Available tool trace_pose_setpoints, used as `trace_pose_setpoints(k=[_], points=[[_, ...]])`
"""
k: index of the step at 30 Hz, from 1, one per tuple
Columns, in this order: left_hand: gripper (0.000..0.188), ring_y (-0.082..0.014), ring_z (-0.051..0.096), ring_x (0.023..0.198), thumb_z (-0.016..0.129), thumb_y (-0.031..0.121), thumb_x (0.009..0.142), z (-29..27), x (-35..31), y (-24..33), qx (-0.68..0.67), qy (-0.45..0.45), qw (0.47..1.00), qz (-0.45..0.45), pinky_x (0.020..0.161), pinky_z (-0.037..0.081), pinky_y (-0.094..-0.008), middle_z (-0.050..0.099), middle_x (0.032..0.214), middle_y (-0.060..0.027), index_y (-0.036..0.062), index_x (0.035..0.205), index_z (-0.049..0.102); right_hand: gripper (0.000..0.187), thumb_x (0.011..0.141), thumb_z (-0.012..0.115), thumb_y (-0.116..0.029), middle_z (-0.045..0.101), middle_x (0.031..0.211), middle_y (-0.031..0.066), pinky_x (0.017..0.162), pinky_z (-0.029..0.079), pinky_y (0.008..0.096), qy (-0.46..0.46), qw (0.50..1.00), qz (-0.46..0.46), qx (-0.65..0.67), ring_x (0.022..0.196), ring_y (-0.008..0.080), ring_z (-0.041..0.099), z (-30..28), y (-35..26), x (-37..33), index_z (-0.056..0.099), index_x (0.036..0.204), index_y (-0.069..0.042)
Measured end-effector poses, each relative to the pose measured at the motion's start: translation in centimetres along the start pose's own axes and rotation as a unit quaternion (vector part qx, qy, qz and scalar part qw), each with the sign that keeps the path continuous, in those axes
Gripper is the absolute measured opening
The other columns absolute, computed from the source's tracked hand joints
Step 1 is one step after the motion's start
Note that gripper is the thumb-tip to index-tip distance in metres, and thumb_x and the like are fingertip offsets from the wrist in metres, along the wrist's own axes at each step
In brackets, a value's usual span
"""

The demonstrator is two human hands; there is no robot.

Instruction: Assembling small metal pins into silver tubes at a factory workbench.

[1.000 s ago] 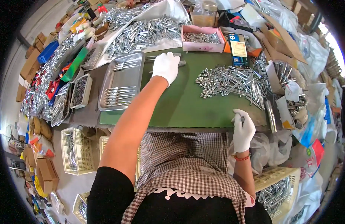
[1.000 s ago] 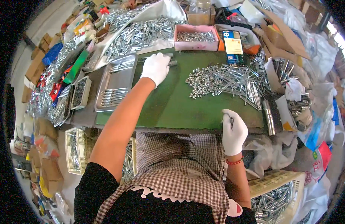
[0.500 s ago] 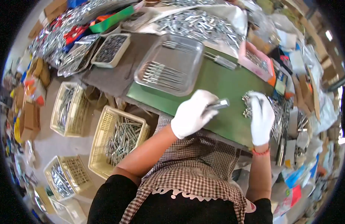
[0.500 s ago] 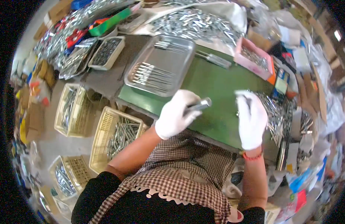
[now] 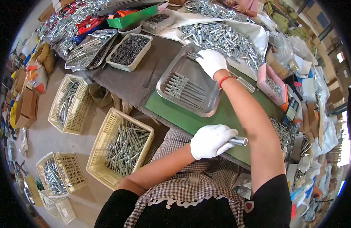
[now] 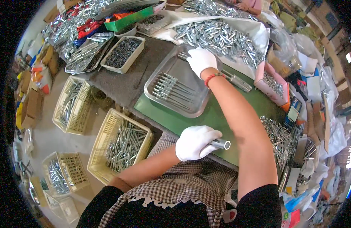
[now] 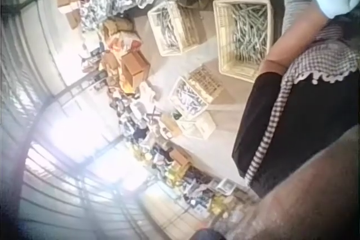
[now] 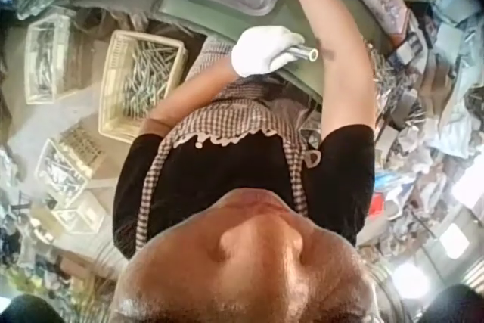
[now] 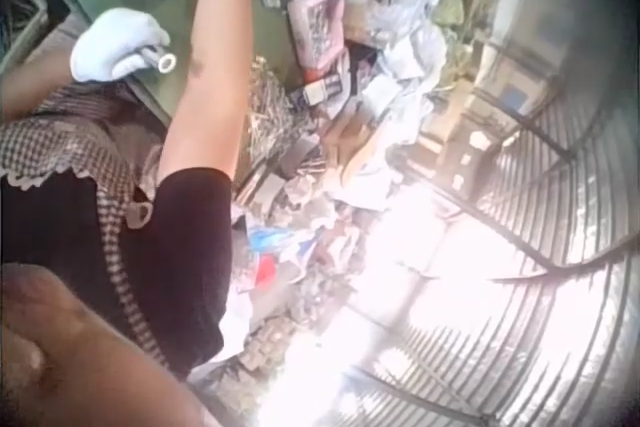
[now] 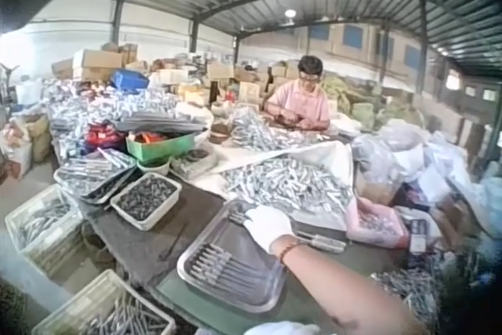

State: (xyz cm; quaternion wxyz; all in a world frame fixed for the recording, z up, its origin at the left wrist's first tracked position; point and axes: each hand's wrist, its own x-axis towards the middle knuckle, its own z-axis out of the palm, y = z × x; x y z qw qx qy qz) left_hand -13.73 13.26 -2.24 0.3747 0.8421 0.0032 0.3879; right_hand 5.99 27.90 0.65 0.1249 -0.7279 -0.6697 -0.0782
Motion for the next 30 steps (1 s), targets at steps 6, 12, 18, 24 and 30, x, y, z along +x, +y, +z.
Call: trace_pose_setpoints(k=[6, 12, 18, 24, 30], points=[[0.033, -0.0306, 0.061, 0.074, 0.063, 0.026, 0.082, 0.3, 0.5, 0.1, 0.037, -0.01, 0.999, 0.023, 0.065, 0.05, -0.0403, 0.061, 0.087, -0.0107, 0.0075, 0.109, 0.057, 0.024, 0.081, 0.056, -0.029, 0.068, 0.095, 0.0159, 0.078, 0.051, 0.0463, -0.017, 0.999, 0.033, 0.027, 0.09, 0.0352, 0.065, 0.1, -1.1, 0.2, 0.066, 0.095, -0.011], [0.032, -0.0333, 0.061, 0.073, 0.065, 0.027, 0.08, 0.5, 0.3, 0.2, 0.077, 0.016, 0.996, -0.036, 0.064, 0.049, -0.0415, 0.063, 0.084, -0.0133, 0.0096, 0.107, 0.06, 0.022, 0.08, 0.057, -0.02, 0.069, 0.089, 0.0186, 0.075, 0.053, 0.044, -0.013, 0.998, 0.029, 0.059, 0.086, 0.0347, 0.067, -0.7, -2.6, 0.0, 0.072, 0.088, -0.006], [0.035, -0.0342, 0.062, 0.076, 0.067, 0.011, 0.076, 1.0, 0.1, 0.4, 0.072, 0.044, 0.995, -0.057, 0.067, 0.05, -0.0394, 0.063, 0.088, -0.015, 0.0048, 0.109, 0.059, 0.041, 0.08, 0.065, -0.036, 0.071, 0.091, 0.0106, 0.075, 0.053, 0.034, 0.104, 0.935, 0.094, 0.325, 0.08, 0.023, 0.068, -10.8, -1.1, -8.9, 0.067, 0.11, -0.008], [0.025, -0.0302, 0.061, 0.078, 0.059, 0.012, 0.089, 1.4, 1.6, 2.2, 0.03, 0.033, 0.999, -0.024, 0.068, 0.05, -0.0369, 0.061, 0.092, -0.0132, 0.0071, 0.113, 0.059, 0.028, 0.085, 0.059, -0.009, 0.067, 0.092, 0.0069, 0.055, 0.042, 0.0197, 0.294, 0.842, 0.17, 0.419, 0.068, 0.0075, 0.058, -18.9, -0.4, -23.5, 0.065, 0.111, 0.0], [0.023, -0.0304, 0.062, 0.08, 0.058, 0.015, 0.09, 3.2, 0.7, 4.9, -0.017, 0.003, 0.999, -0.043, 0.07, 0.05, -0.0364, 0.062, 0.094, -0.0126, 0.0069, 0.112, 0.059, 0.031, 0.083, 0.055, 0.004, 0.065, 0.09, 0.0062, 0.054, 0.04, 0.018, 0.385, 0.682, 0.255, 0.567, 0.065, 0.0087, 0.058, -20.5, -3.1, -30.6, 0.059, 0.113, 0.005]])
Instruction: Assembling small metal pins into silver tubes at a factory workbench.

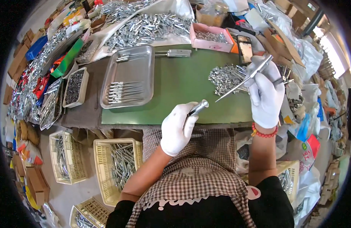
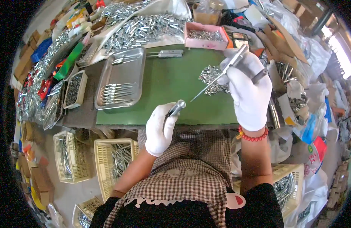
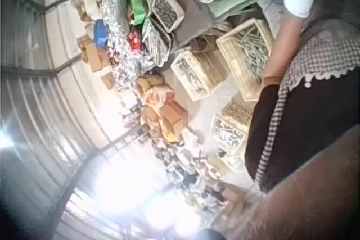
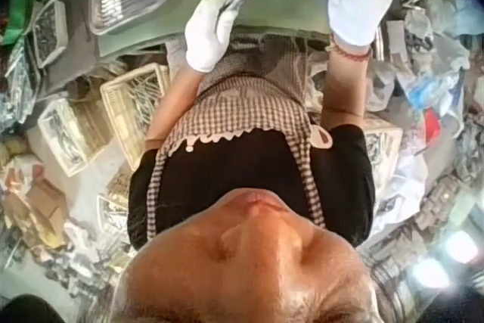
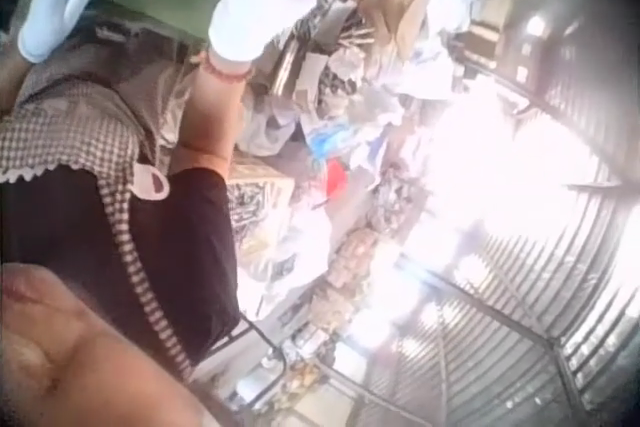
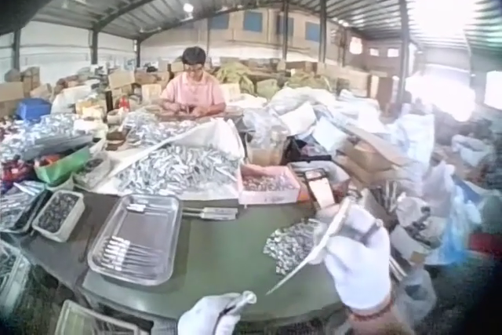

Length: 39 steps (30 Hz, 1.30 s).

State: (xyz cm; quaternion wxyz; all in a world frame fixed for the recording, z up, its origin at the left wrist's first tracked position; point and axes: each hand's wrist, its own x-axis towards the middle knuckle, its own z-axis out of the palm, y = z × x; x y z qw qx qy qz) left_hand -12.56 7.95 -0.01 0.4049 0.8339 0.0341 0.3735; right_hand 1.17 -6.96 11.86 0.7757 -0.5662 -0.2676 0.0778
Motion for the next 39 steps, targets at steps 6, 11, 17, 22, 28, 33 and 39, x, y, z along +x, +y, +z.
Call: trace_pose_setpoints(k=[6, 11, 17, 22, 28, 33, 39], points=[[0.025, -0.0297, 0.062, 0.08, 0.053, 0.021, 0.095, 1.6, -1.2, 1.9, -0.047, -0.031, 0.998, 0.016, 0.073, 0.05, -0.0359, 0.062, 0.092, -0.0131, 0.0026, 0.111, 0.058, 0.03, 0.081, 0.064, 0.002, 0.066, 0.093, 0.0057, 0.064, 0.047, 0.0191, -0.032, 0.998, 0.02, -0.045, 0.074, 0.0104, 0.063, -0.6, 2.7, -3.8, 0.06, 0.111, 0.001], [0.021, -0.0319, 0.063, 0.084, 0.056, 0.017, 0.093, 2.2, -2.3, 3.1, -0.099, -0.057, 0.993, -0.027, 0.075, 0.051, -0.0367, 0.064, 0.096, -0.0145, 0.0037, 0.109, 0.059, 0.026, 0.079, 0.064, 0.006, 0.065, 0.095, 0.0031, 0.065, 0.049, 0.0204, -0.025, 0.996, 0.039, -0.081, 0.076, 0.0073, 0.061, -1.0, 3.1, -6.7, 0.061, 0.104, 0.0], [0.036, -0.0276, 0.062, 0.08, 0.046, 0.034, 0.099, 3.1, -2.7, 3.7, -0.129, -0.098, 0.986, -0.044, 0.075, 0.049, -0.0348, 0.062, 0.089, -0.0129, 0.0007, 0.108, 0.057, 0.024, 0.076, 0.064, 0.01, 0.065, 0.092, 0.001, 0.059, 0.044, 0.0175, -0.058, 0.952, -0.065, -0.293, 0.07, 0.0014, 0.056, -2.2, 2.0, -7.7, 0.062, 0.097, -0.001], [0.041, -0.029, 0.062, 0.082, 0.046, 0.039, 0.099, 3.5, -2.7, 3.8, -0.121, -0.12, 0.984, -0.045, 0.075, 0.049, -0.036, 0.062, 0.088, -0.0127, 0.001, 0.108, 0.058, 0.023, 0.078, 0.062, 0.011, 0.064, 0.089, -0.0016, 0.059, 0.041, 0.0158, 0.004, 0.988, 0.003, -0.153, 0.067, 0.0002, 0.051, -2.4, 2.1, -7.9, 0.06, 0.098, -0.002], [0.041, -0.0308, 0.062, 0.082, 0.046, 0.039, 0.098, 3.8, -3.0, 3.6, -0.12, -0.114, 0.985, -0.042, 0.075, 0.049, -0.0368, 0.062, 0.09, -0.0144, 0.0011, 0.109, 0.058, 0.019, 0.079, 0.064, 0.007, 0.064, 0.085, -0.0025, 0.057, 0.041, 0.0168, -0.022, 0.969, -0.026, -0.245, 0.064, 0.0005, 0.05, -2.9, 2.3, -8.2, 0.062, 0.094, -0.004], [0.029, -0.0333, 0.062, 0.086, 0.052, 0.027, 0.096, 3.7, -3.0, 3.5, -0.11, -0.121, 0.986, -0.037, 0.075, 0.05, -0.0385, 0.062, 0.097, -0.0146, 0.0036, 0.113, 0.056, 0.019, 0.078, 0.066, 0.004, 0.063, 0.083, -0.0033, 0.056, 0.04, 0.0176, -0.082, 0.939, -0.035, -0.333, 0.063, 0.0009, 0.049, -3.2, 2.0, -8.0, 0.064, 0.095, -0.005], [0.029, -0.0348, 0.061, 0.089, 0.052, 0.026, 0.096, 3.7, -3.1, 3.5, -0.126, -0.115, 0.985, -0.034, 0.078, 0.05, -0.0387, 0.062, 0.1, -0.0161, 0.0023, 0.113, 0.056, 0.034, 0.075, 0.072, 0.001, 0.06, 0.088, -0.004, 0.063, 0.038, 0.0169, -0.153, 0.967, 0.152, -0.139, 0.072, 0.0011, 0.048, -3.9, 1.9, -7.4, 0.064, 0.107, -0.005]])
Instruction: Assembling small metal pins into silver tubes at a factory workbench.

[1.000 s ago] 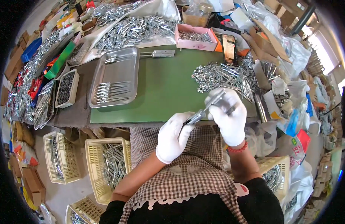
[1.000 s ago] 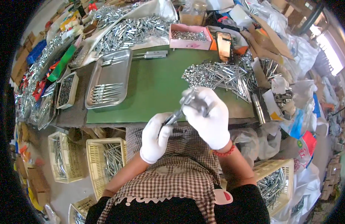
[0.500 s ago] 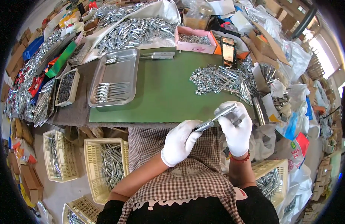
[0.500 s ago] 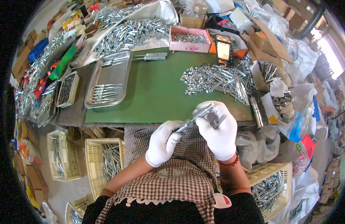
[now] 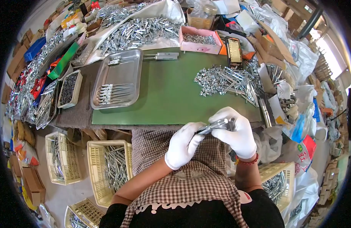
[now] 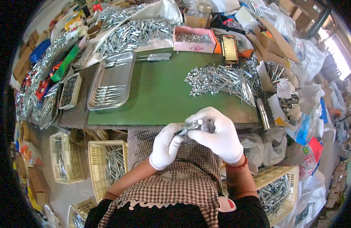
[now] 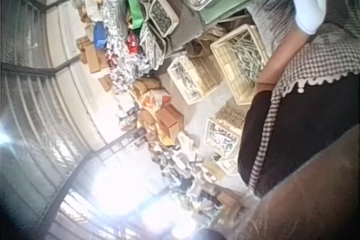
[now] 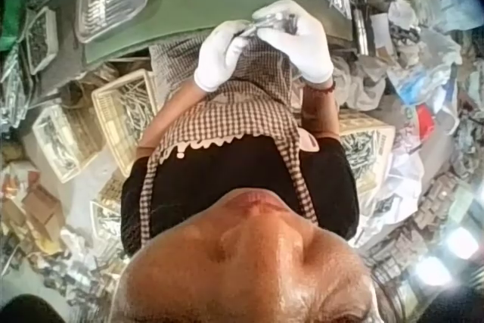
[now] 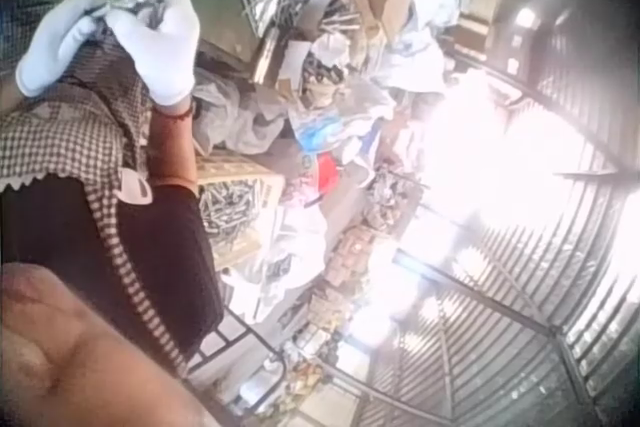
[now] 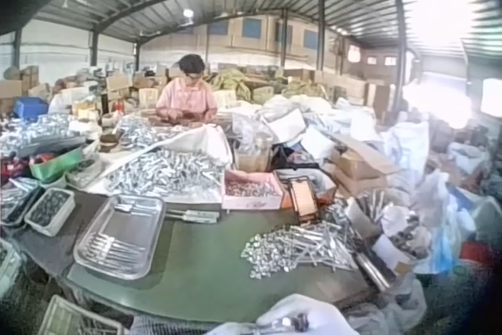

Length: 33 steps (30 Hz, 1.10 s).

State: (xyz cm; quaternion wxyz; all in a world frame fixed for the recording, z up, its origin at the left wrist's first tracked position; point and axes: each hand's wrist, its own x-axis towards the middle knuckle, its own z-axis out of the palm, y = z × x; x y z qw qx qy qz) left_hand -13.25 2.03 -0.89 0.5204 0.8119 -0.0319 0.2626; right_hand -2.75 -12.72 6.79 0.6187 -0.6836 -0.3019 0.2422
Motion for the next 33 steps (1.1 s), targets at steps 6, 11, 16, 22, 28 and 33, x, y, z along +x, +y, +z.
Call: trace_pose_setpoints(k=[6, 11, 16, 22, 28, 33], points=[[0.035, -0.0345, 0.061, 0.094, 0.055, 0.03, 0.095, 0.2, -0.2, -0.5, -0.028, 0.007, 0.999, 0.019, 0.083, 0.049, -0.0387, 0.062, 0.104, -0.0166, 0.0015, 0.115, 0.056, 0.035, 0.067, 0.079, -0.008, 0.063, 0.081, 0.0021, 0.063, 0.045, 0.0233, -0.015, 0.976, -0.098, -0.195, 0.069, 0.0112, 0.056, 0.9, 0.4, 0.1, 0.07, 0.101, -0.007], [0.049, -0.0303, 0.061, 0.103, 0.06, 0.041, 0.09, -0.7, 0.9, -1.1, -0.044, 0.044, 0.997, 0.038, 0.091, 0.047, -0.0378, 0.063, 0.116, -0.0143, 0.0016, 0.118, 0.057, 0.026, 0.069, 0.077, -0.009, 0.063, 0.076, 0.0035, 0.06, 0.046, 0.0266, 0.061, 0.96, -0.151, -0.228, 0.066, 0.015, 0.06, 0.2, -2.6, -0.6, 0.07, 0.093, -0.01], [0.047, -0.0325, 0.061, 0.098, 0.058, 0.042, 0.092, -1.3, 2.3, 0.4, -0.081, -0.041, 0.996, -0.015, 0.087, 0.049, -0.038, 0.063, 0.109, -0.0153, 0.0016, 0.116, 0.057, 0.025, 0.072, 0.075, -0.011, 0.062, 0.076, 0.005, 0.059, 0.047, 0.0274, 0.03, 0.96, -0.129, -0.247, 0.064, 0.0185, 0.059, 1.1, -1.2, 0.3, 0.069, 0.097, -0.01], [0.04, -0.0304, 0.063, 0.085, 0.056, 0.038, 0.093, -4.3, 5.0, 0.0, 0.134, -0.062, 0.988, 0.032, 0.074, 0.051, -0.0352, 0.064, 0.098, -0.013, 0.0074, 0.119, 0.058, 0.026, 0.092, 0.056, -0.011, 0.063, 0.092, 0.0036, 0.061, 0.045, 0.0217, 0.077, 0.997, -0.015, -0.02, 0.072, 0.0074, 0.057, -2.0, 1.4, 0.8, 0.064, 0.116, -0.005], [0.028, -0.0256, 0.063, 0.075, 0.066, 0.025, 0.081, -3.9, 7.6, -0.7, 0.422, -0.175, 0.888, 0.062, 0.063, 0.05, -0.0367, 0.062, 0.083, -0.0074, 0.0104, 0.104, 0.063, 0.035, 0.101, 0.043, -0.022, 0.058, 0.081, 0.0003, 0.047, 0.035, 0.0176, 0.111, 0.984, 0.13, 0.05, 0.052, 0.0024, 0.043, -0.5, 3.7, 1.1, 0.057, 0.124, 0.0], [0.028, -0.026, 0.062, 0.074, 0.067, 0.026, 0.08, -2.5, 8.5, 0.2, 0.356, -0.223, 0.906, 0.054, 0.062, 0.049, -0.0358, 0.061, 0.081, -0.007, 0.0115, 0.104, 0.064, 0.034, 0.1, 0.047, -0.026, 0.064, 0.077, -0.0001, 0.046, 0.029, 0.0176, 0.075, 0.982, 0.128, 0.12, 0.05, 0.001, 0.039, -1.3, 5.0, 1.6, 0.06, 0.115, 0.001]])
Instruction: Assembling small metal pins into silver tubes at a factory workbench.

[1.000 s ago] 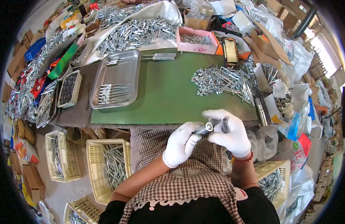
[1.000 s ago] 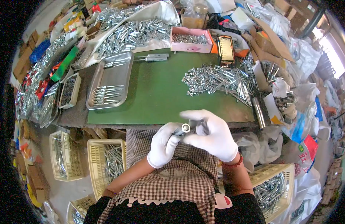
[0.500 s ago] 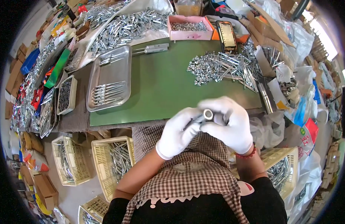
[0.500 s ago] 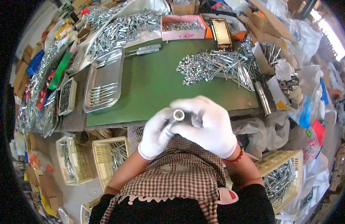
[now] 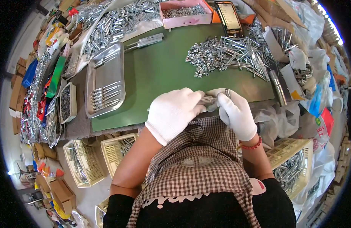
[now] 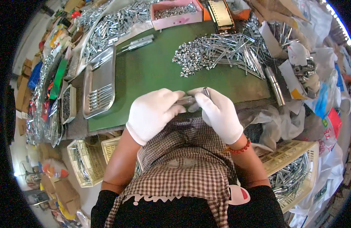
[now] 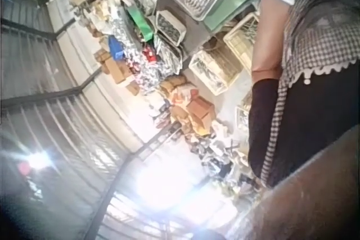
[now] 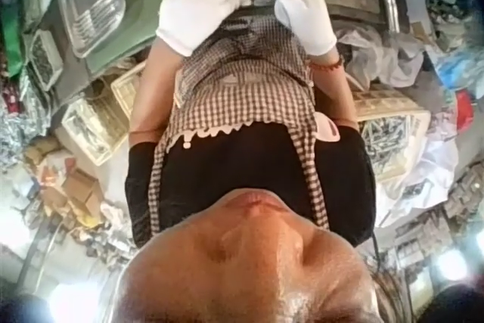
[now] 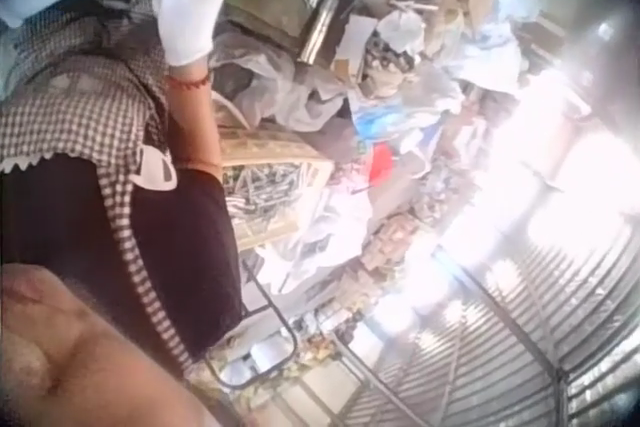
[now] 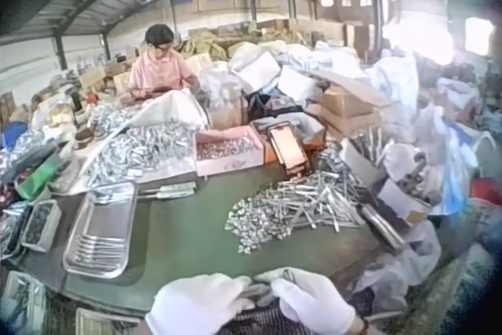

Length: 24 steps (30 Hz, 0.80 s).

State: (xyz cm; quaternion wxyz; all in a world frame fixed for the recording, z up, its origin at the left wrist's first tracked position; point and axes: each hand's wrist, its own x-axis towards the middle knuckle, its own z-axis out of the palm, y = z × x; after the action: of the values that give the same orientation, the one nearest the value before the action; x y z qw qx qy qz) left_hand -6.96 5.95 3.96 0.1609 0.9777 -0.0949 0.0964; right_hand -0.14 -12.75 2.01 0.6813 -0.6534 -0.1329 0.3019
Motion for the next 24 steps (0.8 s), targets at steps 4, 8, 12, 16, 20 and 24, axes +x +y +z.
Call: trace_pose_setpoints(k=[4, 8, 12, 16, 20, 24], points=[[0.03, -0.0248, 0.062, 0.073, 0.068, 0.025, 0.079, 0.6, -0.3, -1.0, -0.017, 0.026, 0.999, 0.026, 0.062, 0.049, -0.0341, 0.06, 0.079, -0.0059, 0.0118, 0.105, 0.065, 0.026, 0.097, 0.048, -0.017, 0.062, 0.075, 0.0, 0.045, 0.028, 0.018, 0.02, 0.998, -0.013, -0.066, 0.048, 0.0006, 0.036, -0.3, 0.4, 0.3, 0.061, 0.11, 0.001], [0.033, -0.0237, 0.061, 0.068, 0.069, 0.022, 0.078, 1.1, -0.1, -0.9, -0.032, 0.048, 0.998, 0.02, 0.06, 0.049, -0.033, 0.059, 0.076, -0.0053, 0.015, 0.11, 0.065, 0.017, 0.091, 0.058, -0.014, 0.065, 0.074, 0.0035, 0.065, 0.046, 0.023, 0.046, 0.988, 0.004, -0.149, 0.068, 0.0065, 0.056, -0.9, 0.2, 0.5, 0.064, 0.098, 0.0], [0.033, -0.0232, 0.06, 0.064, 0.068, 0.018, 0.078, 1.6, 0.2, -0.8, -0.046, 0.053, 0.997, 0.017, 0.059, 0.049, -0.0329, 0.058, 0.074, -0.0054, 0.0184, 0.112, 0.066, 0.015, 0.09, 0.058, -0.011, 0.064, 0.075, 0.004, 0.066, 0.046, 0.0226, 0.064, 0.984, -0.009, -0.165, 0.07, 0.0062, 0.056, -1.2, 0.4, 0.7, 0.064, 0.097, 0.0], [0.032, -0.0228, 0.059, 0.061, 0.067, 0.012, 0.077, 2.0, 0.7, -0.8, -0.079, 0.064, 0.995, 0.016, 0.058, 0.05, -0.0322, 0.057, 0.073, -0.0052, 0.0192, 0.108, 0.067, 0.012, 0.087, 0.061, -0.005, 0.063, 0.08, 0.0038, 0.068, 0.047, 0.0229, 0.07, 0.98, -0.106, -0.155, 0.073, 0.0064, 0.056, -1.3, 1.3, 1.1, 0.063, 0.098, -0.001], [0.032, -0.0228, 0.059, 0.06, 0.068, 0.009, 0.076, 2.4, 0.8, -0.9, -0.092, 0.085, 0.992, 0.012, 0.056, 0.049, -0.0321, 0.057, 0.071, -0.0055, 0.019, 0.107, 0.067, 0.014, 0.086, 0.062, -0.002, 0.062, 0.081, 0.0033, 0.069, 0.046, 0.0225, 0.07, 0.972, -0.117, -0.194, 0.074, 0.0063, 0.055, -1.4, 1.0, 1.2, 0.063, 0.099, -0.002], [0.031, -0.0233, 0.058, 0.06, 0.068, 0.009, 0.076, 2.5, 0.9, -0.8, -0.104, 0.084, 0.991, 0.003, 0.056, 0.049, -0.0326, 0.056, 0.07, -0.0056, 0.0187, 0.105, 0.067, 0.013, 0.085, 0.062, -0.001, 0.061, 0.081, 0.0031, 0.068, 0.045, 0.0222, 0.067, 0.968, -0.116, -0.21, 0.072, 0.0067, 0.054, -1.7, 0.8, 1.2, 0.063, 0.098, -0.002]])
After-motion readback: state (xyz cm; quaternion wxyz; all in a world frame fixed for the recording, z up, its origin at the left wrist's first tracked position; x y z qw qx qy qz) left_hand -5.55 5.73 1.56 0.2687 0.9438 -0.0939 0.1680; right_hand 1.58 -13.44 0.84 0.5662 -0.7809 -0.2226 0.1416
